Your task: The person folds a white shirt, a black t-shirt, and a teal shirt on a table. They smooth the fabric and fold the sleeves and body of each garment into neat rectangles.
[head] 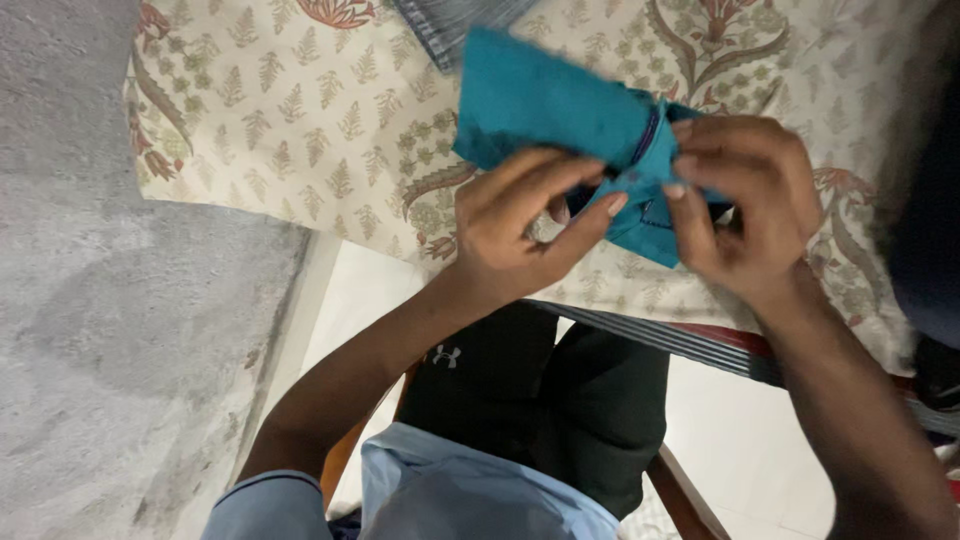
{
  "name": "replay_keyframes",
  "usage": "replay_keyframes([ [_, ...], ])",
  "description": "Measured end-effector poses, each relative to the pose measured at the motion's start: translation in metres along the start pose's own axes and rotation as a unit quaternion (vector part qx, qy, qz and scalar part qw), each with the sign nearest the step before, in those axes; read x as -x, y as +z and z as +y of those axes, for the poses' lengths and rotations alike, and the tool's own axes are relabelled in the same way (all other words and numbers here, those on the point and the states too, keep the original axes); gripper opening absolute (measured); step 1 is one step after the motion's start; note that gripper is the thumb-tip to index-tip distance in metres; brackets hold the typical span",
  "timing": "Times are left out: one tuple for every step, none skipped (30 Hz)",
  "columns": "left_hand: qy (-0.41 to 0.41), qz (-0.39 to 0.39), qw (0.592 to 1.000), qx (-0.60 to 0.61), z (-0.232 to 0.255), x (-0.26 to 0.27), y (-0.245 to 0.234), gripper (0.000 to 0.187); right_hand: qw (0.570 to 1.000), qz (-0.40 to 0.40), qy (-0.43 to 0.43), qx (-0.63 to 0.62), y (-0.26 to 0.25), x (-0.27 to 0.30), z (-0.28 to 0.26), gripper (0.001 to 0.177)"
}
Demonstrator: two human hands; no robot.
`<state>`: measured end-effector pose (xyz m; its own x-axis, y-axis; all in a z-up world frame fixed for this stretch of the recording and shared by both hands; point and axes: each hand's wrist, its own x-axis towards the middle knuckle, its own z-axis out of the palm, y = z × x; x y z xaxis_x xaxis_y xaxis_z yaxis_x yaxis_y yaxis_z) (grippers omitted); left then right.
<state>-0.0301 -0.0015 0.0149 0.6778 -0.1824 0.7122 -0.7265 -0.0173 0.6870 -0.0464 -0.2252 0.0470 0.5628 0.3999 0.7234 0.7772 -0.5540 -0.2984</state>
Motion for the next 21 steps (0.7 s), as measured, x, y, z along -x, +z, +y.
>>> replay_keyframes([
  [-0.03, 0.008, 0.999, 0.016, -0.001, 0.001, 0.001, 0.028, 1.0, 0.004, 0.023, -0.002, 0.001, -0.001, -0.001, 0.019],
  [-0.043, -0.012, 0.999, 0.028, -0.005, 0.0, 0.0, 0.027, 0.999, 0.009, 0.046, -0.004, 0.002, -0.002, -0.001, 0.02],
  [-0.059, -0.032, 0.997, 0.043, -0.009, -0.002, 0.0, 0.026, 0.999, 0.004, 0.045, -0.01, 0.002, -0.004, 0.001, 0.02],
  [-0.075, -0.051, 0.994, 0.058, -0.012, -0.002, 0.0, 0.025, 0.999, 0.0, 0.045, -0.016, 0.004, -0.005, 0.005, 0.02],
  [-0.075, -0.043, 0.994, 0.06, -0.015, -0.001, 0.001, 0.021, 0.999, -0.004, 0.043, -0.02, 0.005, -0.005, 0.009, 0.02],
  [-0.076, -0.035, 0.995, 0.063, -0.017, 0.0, 0.003, 0.017, 0.999, -0.014, 0.033, -0.019, 0.006, -0.003, 0.01, 0.02],
  [-0.079, -0.026, 0.994, 0.064, -0.017, 0.001, 0.002, 0.013, 0.999, -0.025, 0.025, -0.021, 0.007, -0.003, 0.009, 0.021],
  [-0.084, -0.028, 0.994, 0.065, -0.016, 0.003, 0.002, 0.012, 0.999, -0.037, 0.017, -0.024, 0.007, -0.004, 0.008, 0.021],
  [-0.088, -0.03, 0.994, 0.064, -0.016, 0.004, 0.001, 0.011, 0.999, -0.035, 0.016, -0.019, 0.009, -0.005, 0.007, 0.021],
  [-0.091, -0.032, 0.993, 0.064, -0.015, 0.005, 0.001, 0.01, 0.999, -0.034, 0.016, -0.014, 0.009, -0.007, 0.006, 0.02],
  [-0.092, -0.026, 0.993, 0.07, -0.016, 0.004, 0.002, 0.012, 0.999, -0.033, 0.016, -0.009, 0.009, -0.008, 0.004, 0.02],
  [-0.092, -0.021, 0.993, 0.077, -0.018, 0.002, 0.002, 0.013, 0.999, -0.037, 0.011, -0.011, 0.008, -0.01, 0.003, 0.021],
  [-0.09, -0.015, 0.992, 0.084, -0.019, 0.001, 0.003, 0.015, 0.999, -0.04, 0.004, -0.012, 0.007, -0.012, 0.003, 0.021],
  [-0.096, -0.02, 0.991, 0.087, -0.019, 0.001, 0.003, 0.014, 0.999, -0.043, -0.004, -0.013, 0.006, -0.014, 0.003, 0.022],
  [-0.102, -0.025, 0.99, 0.091, -0.017, 0.002, 0.003, 0.012, 0.999, -0.044, 0.009, -0.015, 0.006, -0.014, 0.001, 0.022],
  [-0.109, -0.03, 0.989, 0.095, -0.016, 0.003, 0.003, 0.011, 0.999, -0.045, 0.021, -0.018, 0.006, -0.014, -0.001, 0.021],
  [-0.112, -0.035, 0.988, 0.104, -0.016, 0.003, 0.003, 0.011, 0.998, -0.045, 0.032, -0.018, 0.005, -0.014, -0.002, 0.021],
  [-0.114, -0.04, 0.986, 0.113, -0.016, 0.003, 0.003, 0.011, 0.999, -0.036, 0.028, -0.003, 0.005, -0.014, -0.001, 0.022],
  [-0.118, -0.045, 0.984, 0.122, -0.016, 0.003, 0.003, 0.011, 0.999, -0.028, 0.024, 0.011, 0.005, -0.013, -0.002, 0.023],
  [-0.129, -0.053, 0.981, 0.138, -0.017, 0.003, 0.003, 0.01, 0.999, -0.019, 0.021, 0.026, 0.005, -0.013, -0.002, 0.024],
  [-0.141, -0.06, 0.976, 0.152, -0.018, 0.004, 0.002, 0.008, 0.997, -0.01, 0.009, 0.073, 0.004, -0.011, -0.003, 0.025],
])
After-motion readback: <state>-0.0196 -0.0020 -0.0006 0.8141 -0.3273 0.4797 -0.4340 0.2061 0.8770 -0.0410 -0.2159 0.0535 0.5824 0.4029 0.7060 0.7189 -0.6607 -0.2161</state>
